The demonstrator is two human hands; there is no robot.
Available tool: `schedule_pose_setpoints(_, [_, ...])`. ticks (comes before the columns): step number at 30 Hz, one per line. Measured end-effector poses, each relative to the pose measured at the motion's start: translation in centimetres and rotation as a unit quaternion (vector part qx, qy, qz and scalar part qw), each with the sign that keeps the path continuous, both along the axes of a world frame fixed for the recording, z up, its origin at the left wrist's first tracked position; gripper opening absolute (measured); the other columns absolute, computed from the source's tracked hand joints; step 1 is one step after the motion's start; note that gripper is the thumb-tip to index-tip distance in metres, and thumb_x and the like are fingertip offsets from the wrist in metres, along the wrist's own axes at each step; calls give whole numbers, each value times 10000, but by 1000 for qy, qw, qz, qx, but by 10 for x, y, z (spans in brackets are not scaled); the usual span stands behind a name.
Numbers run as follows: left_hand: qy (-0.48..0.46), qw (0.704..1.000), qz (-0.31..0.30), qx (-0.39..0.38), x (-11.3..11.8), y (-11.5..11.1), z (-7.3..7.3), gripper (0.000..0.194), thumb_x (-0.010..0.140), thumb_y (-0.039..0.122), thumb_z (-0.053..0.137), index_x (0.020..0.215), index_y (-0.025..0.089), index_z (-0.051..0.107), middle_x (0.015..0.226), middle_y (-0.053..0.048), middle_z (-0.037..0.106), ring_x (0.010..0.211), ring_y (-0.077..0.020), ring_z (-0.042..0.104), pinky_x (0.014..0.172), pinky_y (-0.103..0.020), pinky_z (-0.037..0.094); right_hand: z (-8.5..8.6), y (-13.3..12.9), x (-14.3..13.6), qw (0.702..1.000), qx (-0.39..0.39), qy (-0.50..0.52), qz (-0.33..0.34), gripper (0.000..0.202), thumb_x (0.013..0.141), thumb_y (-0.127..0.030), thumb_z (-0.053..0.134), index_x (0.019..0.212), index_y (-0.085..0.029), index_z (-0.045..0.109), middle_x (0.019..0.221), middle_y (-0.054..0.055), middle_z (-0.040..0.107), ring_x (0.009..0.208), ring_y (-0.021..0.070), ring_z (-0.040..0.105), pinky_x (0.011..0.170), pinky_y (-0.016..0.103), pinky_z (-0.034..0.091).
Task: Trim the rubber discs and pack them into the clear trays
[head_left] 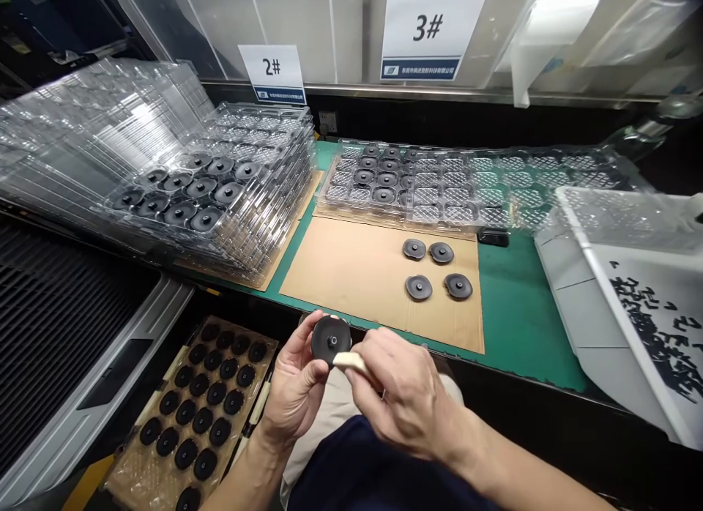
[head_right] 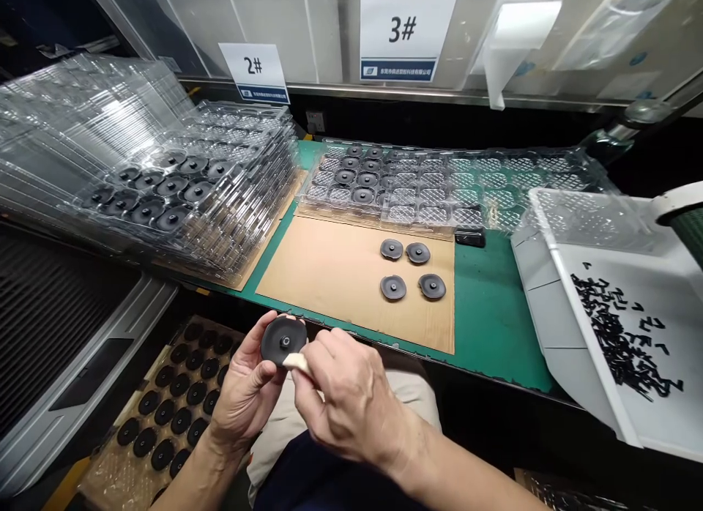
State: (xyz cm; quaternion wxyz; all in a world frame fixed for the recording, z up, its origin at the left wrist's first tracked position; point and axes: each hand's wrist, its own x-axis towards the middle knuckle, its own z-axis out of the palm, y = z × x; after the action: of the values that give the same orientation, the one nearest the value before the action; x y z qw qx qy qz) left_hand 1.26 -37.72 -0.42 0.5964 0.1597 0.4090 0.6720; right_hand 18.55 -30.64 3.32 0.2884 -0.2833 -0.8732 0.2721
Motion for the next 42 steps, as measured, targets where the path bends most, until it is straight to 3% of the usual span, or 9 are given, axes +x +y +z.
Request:
schedule_pose_setpoints(4, [-6, 1000, -11, 0, 0, -1, -2, 593, 696, 268, 935, 1253, 314, 735, 1265, -43, 744, 1188, -217, 672, 1035, -266, 506, -3, 3, 1, 999, 8, -9, -51, 213, 1029, -203, 461, 819, -212, 495, 771, 22, 499, 699, 179, 434, 653, 334, 329])
schedule_pose_setpoints(9, [-14, 999, -34, -3, 0, -1, -4, 590, 733, 279, 912, 1288, 304, 715, 1301, -54, 724, 1203, -218, 661, 1027, -263, 512, -5, 5, 5, 999, 3, -25, 24, 174, 1013, -204, 477, 841, -208, 494, 811, 26, 520, 745, 185, 456, 667, 336, 329])
schedule_pose_setpoints(12, [-19, 998, -55, -14, 0, 1, -5, 590, 741, 275, 907, 1296, 296, 711, 1306, -55, 717, 1211, -209, 652, 1041, -251, 498, -7, 7, 9, 999, 12, -29, -17, 196, 1035, -220, 462, 842, -210, 493, 791, 17, 506, 726, 184, 437, 673, 339, 330])
schedule_pose_setpoints(16, [-16, 998, -62, -23, 2, 2, -6, 616, 747, 302, 902, 1326, 297, 692, 1314, -63, 707, 1232, -227, 636, 1047, -262, 494, -8, 8, 13, 999, 5, -43, 31, 175, 1017, -208, 481, 842, -210, 483, 829, 22, 518, 755, 184, 442, 689, 337, 338])
schedule_pose_setpoints(20, [-17, 997, -65, -34, 3, 3, -7, 599, 751, 288, 898, 1316, 298, 698, 1328, -60, 700, 1241, -223, 631, 1061, -267, 489, -12, 10, 15, 999, 11, -33, -12, 192, 1027, -217, 475, 835, -213, 486, 791, 11, 507, 718, 180, 425, 670, 336, 325])
schedule_pose_setpoints(24, [-11, 997, -64, -36, 3, 3, -8, 610, 753, 303, 895, 1328, 293, 692, 1334, -71, 696, 1237, -239, 634, 1049, -287, 503, -15, 13, 16, 999, 16, -46, 19, 177, 1014, -216, 487, 837, -213, 499, 809, 21, 528, 736, 185, 436, 689, 333, 337])
schedule_pose_setpoints(28, [-17, 995, -86, -52, 1, 4, -9, 603, 770, 317, 883, 1339, 279, 689, 1317, -81, 710, 1223, -235, 643, 1048, -284, 502, -18, 21, 18, 997, 49, -63, -1, 219, 1036, -248, 464, 828, -209, 518, 792, 21, 528, 719, 188, 425, 678, 342, 319])
schedule_pose_setpoints(37, [-53, 986, -137, -81, -2, 0, -17, 473, 878, 378, 781, 1317, 215, 713, 1218, -102, 757, 1129, -214, 675, 1032, -286, 497, -19, 22, 20, 989, 94, -111, 30, 201, 1034, -243, 449, 865, -195, 548, 829, 37, 541, 739, 201, 411, 689, 357, 297])
schedule_pose_setpoints(42, [-81, 983, -137, -95, -2, -2, -22, 394, 906, 375, 748, 1260, 203, 747, 1076, -86, 779, 928, -173, 687, 872, -267, 545, -14, 24, 17, 985, 106, -117, 64, 205, 1039, -231, 441, 878, -187, 561, 827, 37, 548, 744, 202, 415, 701, 369, 308])
